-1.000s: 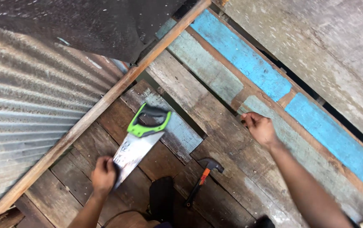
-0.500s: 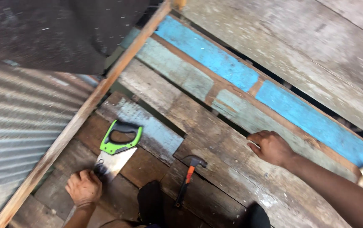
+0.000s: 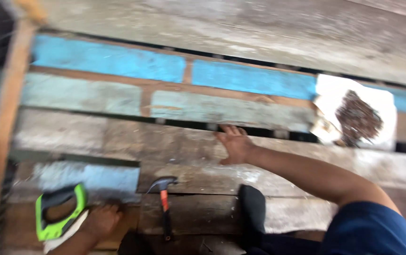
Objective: The recorder is repairing a wooden floor by measuring, sawing wood planks, and hammering nails.
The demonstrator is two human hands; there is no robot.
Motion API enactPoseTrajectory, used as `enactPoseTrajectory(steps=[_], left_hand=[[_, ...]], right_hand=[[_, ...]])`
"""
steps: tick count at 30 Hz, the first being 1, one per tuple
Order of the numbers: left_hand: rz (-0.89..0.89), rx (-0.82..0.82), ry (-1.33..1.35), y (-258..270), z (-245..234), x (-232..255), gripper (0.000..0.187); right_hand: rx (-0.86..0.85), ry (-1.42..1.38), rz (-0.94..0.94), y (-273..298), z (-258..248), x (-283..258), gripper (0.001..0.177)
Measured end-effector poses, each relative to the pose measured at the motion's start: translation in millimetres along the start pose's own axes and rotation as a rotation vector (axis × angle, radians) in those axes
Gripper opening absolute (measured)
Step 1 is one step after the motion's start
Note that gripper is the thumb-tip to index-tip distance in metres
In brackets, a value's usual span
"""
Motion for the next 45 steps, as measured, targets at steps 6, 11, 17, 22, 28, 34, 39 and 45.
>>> enactPoseTrajectory(steps=[6,11,17,22,28,34,39,45], left_hand=[[-0.153,0.117,-0.062,-56,10,-36,0.037],[-0.343,0.294,-0.128,-117,-58,-102,0.070],[-0.552,0.397,-0.053,-109,-140,-97,0.093],[-0.548,0.821,-0.079,-132,-95,-135,0.094],[-0.546,0.538,-0.008,-73,-163,-81,0.107],[-0.541,0.255,0.119,-59,-192,-52,0.103],[-0.554,0.276,0.200,-28,-204,-33,0.088],[-0.622,0.257,0.220,-12,-164,-54,0.073]], right_hand=[[-0.021,-0.016,0.024,-7,25,15,0.120],[-0.082,0.004,0.043,10,35,24,0.139],[-0.180,0.127,0.017,19,48,28,0.155],[-0.197,0.115,0.033,22,48,38,0.148],[-0.194,0.033,0.015,35,44,64,0.154],[-0.215,0.077,0.113,72,69,140,0.153],[-0.252,0.322,0.160,85,93,192,0.153],[-0.170,0.434,0.177,65,140,233,0.161]])
Point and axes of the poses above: each hand's wrist, its own y-axis away from the middle knuckle, its own z-axis out of the palm, x = y × z, the point moved 4 cm from there along -y, towards the middle knuckle
